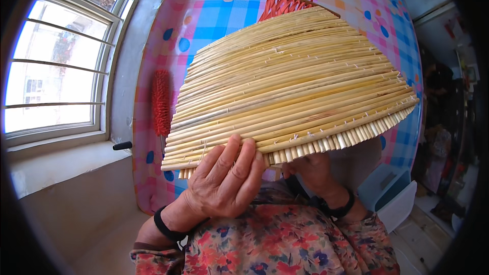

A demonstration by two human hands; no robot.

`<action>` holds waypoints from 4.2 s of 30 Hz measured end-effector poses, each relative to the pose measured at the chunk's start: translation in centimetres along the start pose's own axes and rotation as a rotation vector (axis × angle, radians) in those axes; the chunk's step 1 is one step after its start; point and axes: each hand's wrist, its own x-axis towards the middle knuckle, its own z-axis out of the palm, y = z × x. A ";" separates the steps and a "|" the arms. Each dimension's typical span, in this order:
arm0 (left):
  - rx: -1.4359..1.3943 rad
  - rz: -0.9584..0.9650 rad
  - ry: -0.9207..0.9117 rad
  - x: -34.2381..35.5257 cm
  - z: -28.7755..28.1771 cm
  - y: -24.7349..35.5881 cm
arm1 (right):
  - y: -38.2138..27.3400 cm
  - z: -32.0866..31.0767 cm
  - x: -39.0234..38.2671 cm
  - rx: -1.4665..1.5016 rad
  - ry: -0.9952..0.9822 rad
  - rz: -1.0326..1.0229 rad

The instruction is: The person weaves a bamboo mat by hand, threading a white string through the bamboo slats to secure them. They repeatedly adjust the mat's position and pull the string tight to ensure the weave is secure.

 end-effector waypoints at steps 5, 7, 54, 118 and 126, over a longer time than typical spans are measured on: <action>-0.036 0.023 0.021 0.1 0.4 0.2 | -0.9 0.4 -0.3 0.091 -0.019 -0.025; -0.087 0.004 -0.018 0.3 -0.5 0.5 | -2.0 1.5 -0.8 0.152 0.040 0.084; -0.027 0.037 0.066 -3.4 4.3 -1.2 | -7.4 2.1 7.7 -1.188 -0.280 -0.600; 0.046 -0.054 0.021 -7.2 6.3 -2.4 | -8.8 2.5 9.1 0.438 -0.354 0.366; 0.020 -0.114 -0.045 -7.2 6.6 -1.7 | -7.7 2.6 8.9 -0.026 -0.263 0.064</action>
